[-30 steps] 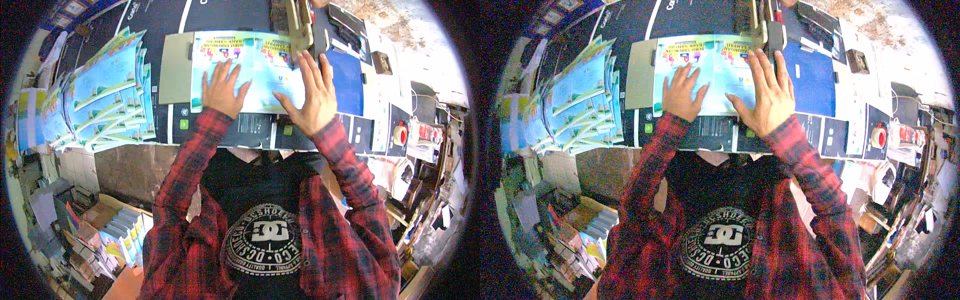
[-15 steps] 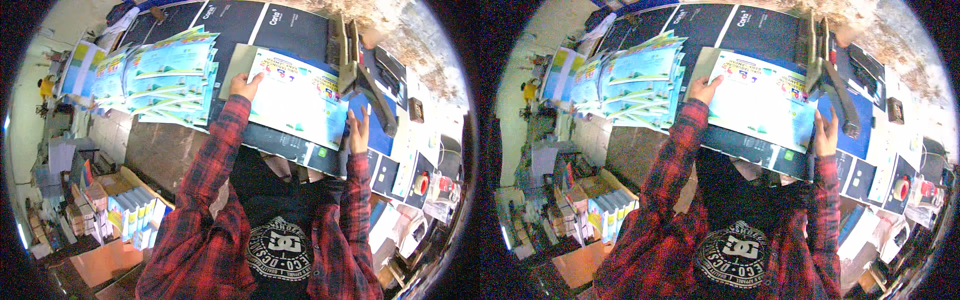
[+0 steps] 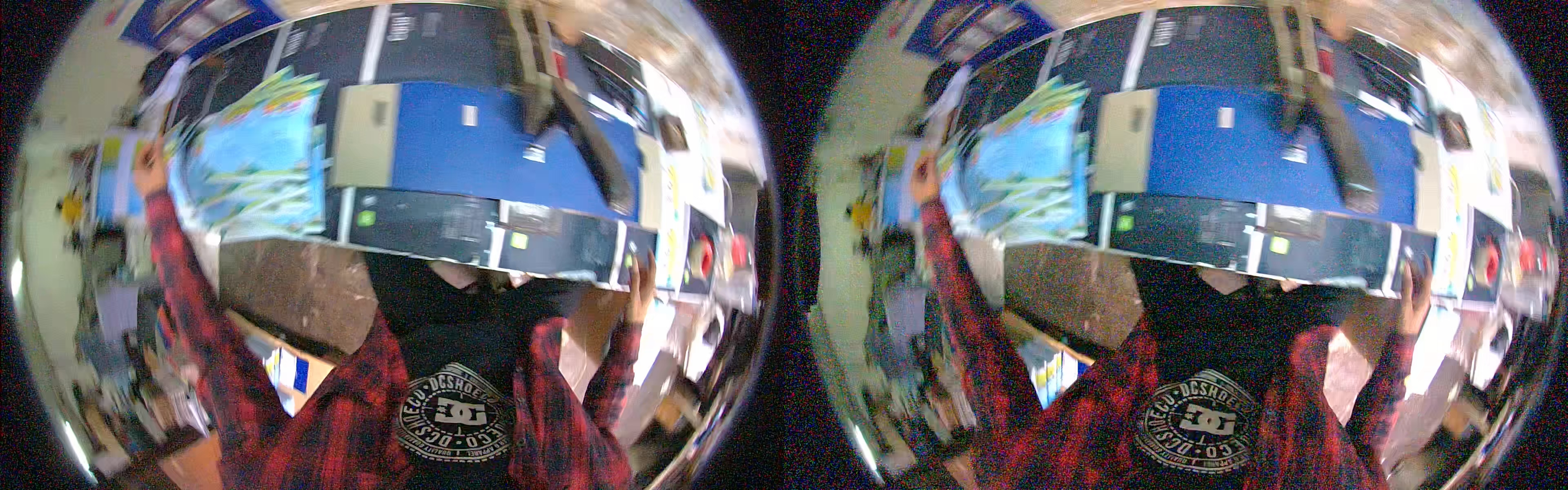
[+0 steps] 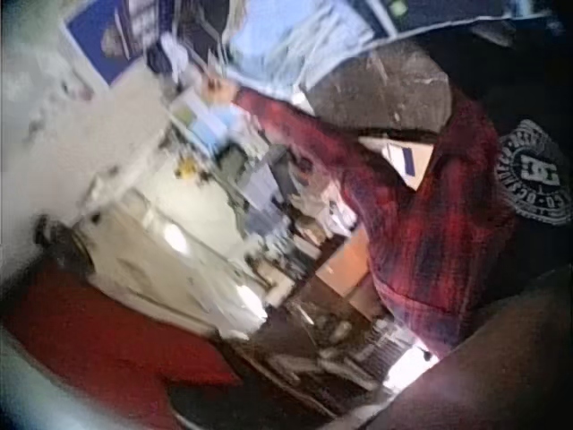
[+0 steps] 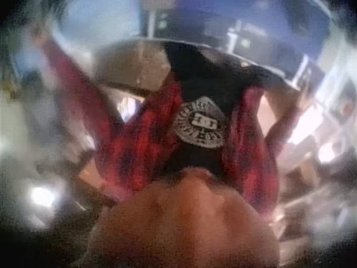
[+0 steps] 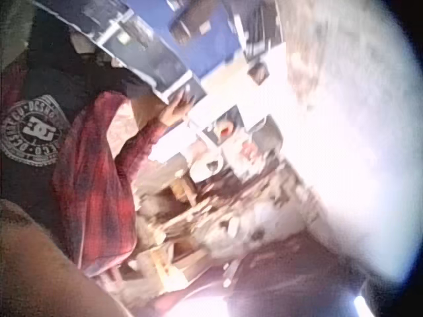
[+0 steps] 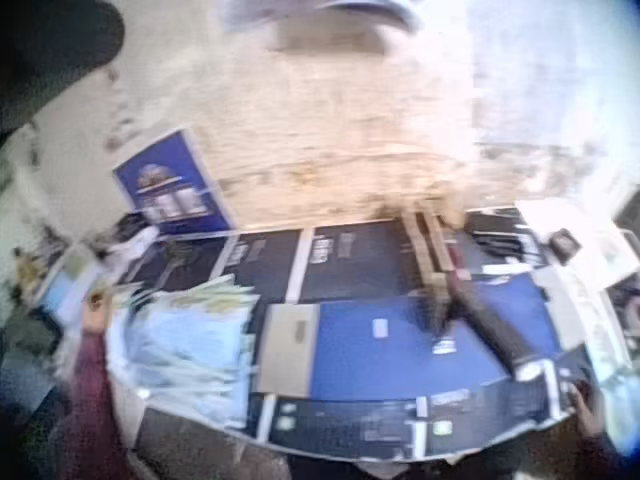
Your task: The person operates a manual book binding machine to bind a stack of printed booklets. They repeatedly place a booklet into the machine, press down the handle to secure the binding, and then remove the finished item to a pile on the right. The process is performed one at a time in a repetitive cycle.
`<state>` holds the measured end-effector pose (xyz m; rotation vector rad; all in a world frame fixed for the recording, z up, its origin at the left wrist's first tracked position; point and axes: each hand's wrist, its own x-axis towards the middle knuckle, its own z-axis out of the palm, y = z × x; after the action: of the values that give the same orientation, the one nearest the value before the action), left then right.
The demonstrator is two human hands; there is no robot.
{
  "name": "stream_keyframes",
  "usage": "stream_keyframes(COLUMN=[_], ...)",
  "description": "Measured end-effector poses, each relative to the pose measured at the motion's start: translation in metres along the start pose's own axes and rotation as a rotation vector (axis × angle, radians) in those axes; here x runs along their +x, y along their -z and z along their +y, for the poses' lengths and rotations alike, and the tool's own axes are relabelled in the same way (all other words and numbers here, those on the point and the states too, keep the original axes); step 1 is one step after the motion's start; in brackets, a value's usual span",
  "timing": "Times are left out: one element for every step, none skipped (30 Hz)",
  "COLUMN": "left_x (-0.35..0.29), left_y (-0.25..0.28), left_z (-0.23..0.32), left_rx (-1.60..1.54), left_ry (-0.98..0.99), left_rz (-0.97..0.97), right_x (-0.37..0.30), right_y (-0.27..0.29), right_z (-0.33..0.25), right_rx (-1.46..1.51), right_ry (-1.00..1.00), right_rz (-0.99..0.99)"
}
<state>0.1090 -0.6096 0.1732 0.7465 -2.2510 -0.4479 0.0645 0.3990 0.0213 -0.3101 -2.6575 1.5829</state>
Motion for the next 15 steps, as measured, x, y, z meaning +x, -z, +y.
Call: stream_keyframes(left_x=[-0.019,-0.052,-0.09,-0.112,-0.14,-0.162,-0.194,-0.218,-0.233,-0.256,-0.268,-0.275,-0.284,-0.285,-0.284], left_y=[0.004,-0.004,-0.039,-0.041,-0.052,-0.06,-0.08,-0.081,-0.079,-0.084,-0.079,-0.067,-0.058,-0.041,-0.023], left_z=[0.003,0.016,0.081,0.08,0.114,0.109,0.151,0.151,0.142,0.189,0.191,0.216,0.221,0.213,0.206], left_rx=[-0.127,-0.176,-0.138,-0.4,-0.236,-0.251,-0.31,-0.426,-0.314,-0.304,-0.361,-0.342,-0.447,-0.42,-0.391], left_ry=[-0.11,-0.191,-0.017,-0.075,-0.093,0.042,0.025,0.031,-0.047,-0.073,0.003,-0.008,0.012,0.038,0.064], left_rz=[-0.128,-0.235,-0.3,-0.389,-0.408,-0.494,-0.561,-0.632,-0.674,-0.697,-0.741,-0.799,-0.78,-0.779,-0.779], right_x=[0.01,0.026,0.034,0.063,0.084,0.11,0.13,0.146,0.162,0.164,0.175,0.181,0.184,0.185,0.185], right_y=[0.011,0.023,0.044,0.061,0.071,0.08,0.104,0.103,0.098,0.108,0.106,0.108,0.108,0.1,0.091], right_z=[0.0,0.002,0.019,0.042,0.035,0.036,0.048,0.041,0.031,0.033,0.031,0.028,0.036,0.033,0.026], right_rx=[-0.087,0.004,-0.144,-0.298,-0.457,-0.516,-0.719,-0.806,-0.883,-0.946,-0.981,-1.02,-1.002,-1.02,-1.036], right_ry=[0.074,0.014,0.051,0.117,0.053,0.071,0.03,0.004,-0.016,-0.12,-0.198,-0.327,-0.339,-0.331,-0.325], right_rz=[0.02,0.052,0.229,0.276,0.324,0.33,0.368,0.34,0.304,0.268,0.212,0.103,0.133,0.167,0.202])
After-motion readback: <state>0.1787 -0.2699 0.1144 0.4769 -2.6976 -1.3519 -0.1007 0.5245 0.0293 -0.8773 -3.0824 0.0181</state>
